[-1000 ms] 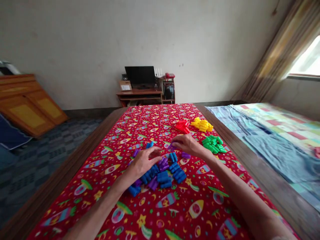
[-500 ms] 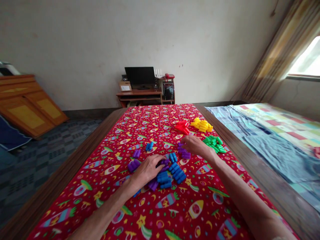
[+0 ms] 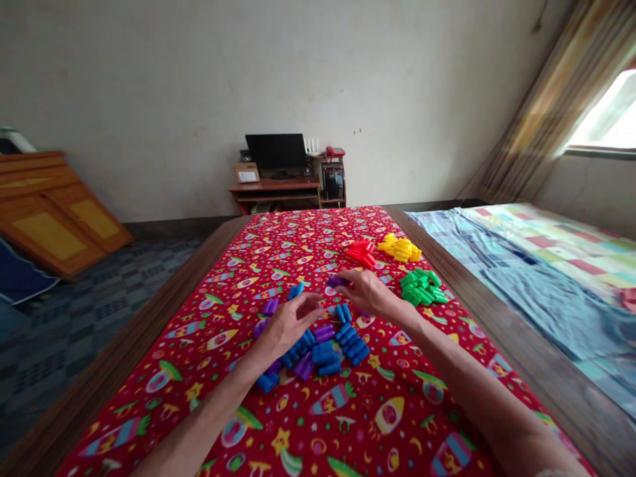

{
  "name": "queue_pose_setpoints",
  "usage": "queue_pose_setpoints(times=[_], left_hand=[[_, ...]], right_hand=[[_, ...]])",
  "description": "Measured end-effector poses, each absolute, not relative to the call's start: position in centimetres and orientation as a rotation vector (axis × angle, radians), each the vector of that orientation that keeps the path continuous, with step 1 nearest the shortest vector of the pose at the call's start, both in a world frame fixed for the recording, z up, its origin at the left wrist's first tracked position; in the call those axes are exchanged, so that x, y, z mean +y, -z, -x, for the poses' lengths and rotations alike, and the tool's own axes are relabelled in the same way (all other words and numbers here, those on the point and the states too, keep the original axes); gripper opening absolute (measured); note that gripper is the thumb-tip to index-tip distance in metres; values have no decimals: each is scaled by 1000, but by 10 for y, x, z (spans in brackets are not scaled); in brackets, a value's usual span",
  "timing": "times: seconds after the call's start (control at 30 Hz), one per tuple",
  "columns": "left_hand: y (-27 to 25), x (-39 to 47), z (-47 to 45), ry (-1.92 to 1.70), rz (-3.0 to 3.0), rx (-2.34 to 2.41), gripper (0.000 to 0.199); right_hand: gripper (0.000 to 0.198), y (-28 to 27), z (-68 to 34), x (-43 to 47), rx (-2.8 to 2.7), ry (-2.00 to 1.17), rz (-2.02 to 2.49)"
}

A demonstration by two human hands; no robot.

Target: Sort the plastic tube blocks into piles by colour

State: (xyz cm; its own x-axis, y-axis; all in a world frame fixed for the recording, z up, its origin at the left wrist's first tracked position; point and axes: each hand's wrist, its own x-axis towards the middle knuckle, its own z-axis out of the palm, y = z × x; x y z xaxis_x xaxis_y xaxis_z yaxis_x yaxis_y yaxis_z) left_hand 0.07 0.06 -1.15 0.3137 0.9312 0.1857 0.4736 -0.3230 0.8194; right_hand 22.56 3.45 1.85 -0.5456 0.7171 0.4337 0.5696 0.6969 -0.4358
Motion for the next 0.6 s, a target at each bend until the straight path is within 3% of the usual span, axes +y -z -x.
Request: queue_pose_setpoints(times=[0.13, 0.27, 0.47, 0.6], left_hand=[[17, -1, 0, -538, -2316, 1358, 26], [20, -3, 1, -345, -2411, 1376, 19], [17, -3, 3, -313, -2457, 1362, 23], [16, -2, 0, -486, -2419, 1396, 18]], right_hand=[[16, -2, -260, 64, -2100, 1, 1196], [18, 10, -280, 75, -2239, 29, 1438], [29, 0, -281, 66, -2351, -45, 1375], [37, -19, -265, 56, -2276, -90, 1335]])
